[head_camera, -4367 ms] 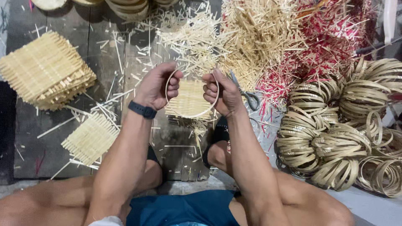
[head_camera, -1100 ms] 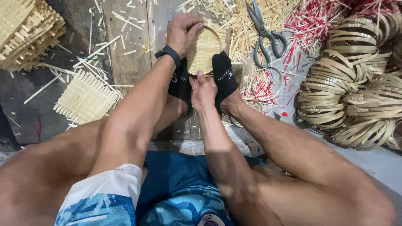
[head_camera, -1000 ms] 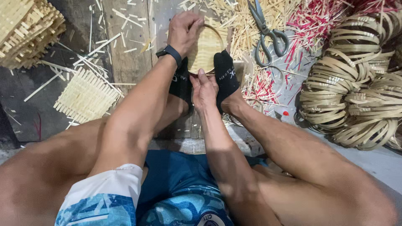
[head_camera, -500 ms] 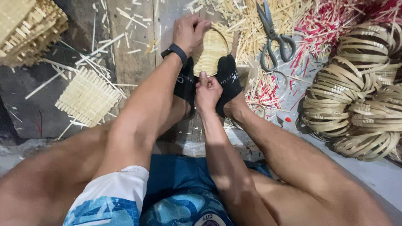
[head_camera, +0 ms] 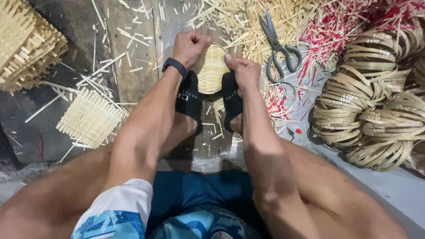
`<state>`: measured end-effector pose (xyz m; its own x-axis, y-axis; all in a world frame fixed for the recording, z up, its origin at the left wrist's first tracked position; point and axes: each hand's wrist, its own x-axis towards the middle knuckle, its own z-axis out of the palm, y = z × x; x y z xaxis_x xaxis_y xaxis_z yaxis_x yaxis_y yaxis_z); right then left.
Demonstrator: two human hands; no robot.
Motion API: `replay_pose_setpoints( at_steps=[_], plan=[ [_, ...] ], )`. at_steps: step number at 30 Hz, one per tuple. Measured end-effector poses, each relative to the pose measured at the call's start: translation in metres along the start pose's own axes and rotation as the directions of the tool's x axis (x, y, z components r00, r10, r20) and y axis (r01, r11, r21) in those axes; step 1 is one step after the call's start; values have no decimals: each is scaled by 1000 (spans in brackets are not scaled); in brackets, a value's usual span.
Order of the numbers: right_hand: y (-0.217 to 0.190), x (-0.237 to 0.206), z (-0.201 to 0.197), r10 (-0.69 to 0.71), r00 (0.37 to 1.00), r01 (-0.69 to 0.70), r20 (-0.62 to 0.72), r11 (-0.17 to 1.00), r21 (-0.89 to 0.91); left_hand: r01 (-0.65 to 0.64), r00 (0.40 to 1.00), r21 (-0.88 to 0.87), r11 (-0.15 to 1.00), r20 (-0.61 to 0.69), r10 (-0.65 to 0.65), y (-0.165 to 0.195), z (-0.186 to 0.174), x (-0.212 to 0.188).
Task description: The person sits on the floor and repeatedly assembles small round bamboo trays. They place a woven bamboo mat into a circular frame, then use shears to trim the excess mat around the rim. Finished trays are stacked nearby.
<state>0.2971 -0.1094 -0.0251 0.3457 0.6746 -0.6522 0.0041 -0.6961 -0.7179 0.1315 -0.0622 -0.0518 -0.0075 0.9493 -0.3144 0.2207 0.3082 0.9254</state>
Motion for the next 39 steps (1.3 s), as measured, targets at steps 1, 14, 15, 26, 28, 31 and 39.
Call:
replay_pose_setpoints(
  at_steps=[1,14,15,26,28,31,39],
  plan=[
    [-2,1,-3,66,996,-72,62,993,93,7,1000,5,1000,6,-7,0,0,2],
    [-89,15,-184,-500,856,437,131,565,-700,-154,948,-14,988,278,152,30,-21,-42],
    [-108,12,-213,-609,753,596,249,472,-650,-246,943,56,968,243,226,33,-16,-50],
    [-15,60,-240,-297,884,458,360,399,-794,-684,726,619,387,525,443,-30,37,-134],
    [25,73,-218,-402,844,503,354,367,-782,-616,787,658,434,481,388,-42,40,-134],
    [50,87,-194,-592,746,492,304,183,-851,-503,853,687,524,299,427,-44,46,-118],
    [52,128,-179,-222,938,342,265,475,-811,-501,834,704,503,238,498,-38,61,-83]
  ],
)
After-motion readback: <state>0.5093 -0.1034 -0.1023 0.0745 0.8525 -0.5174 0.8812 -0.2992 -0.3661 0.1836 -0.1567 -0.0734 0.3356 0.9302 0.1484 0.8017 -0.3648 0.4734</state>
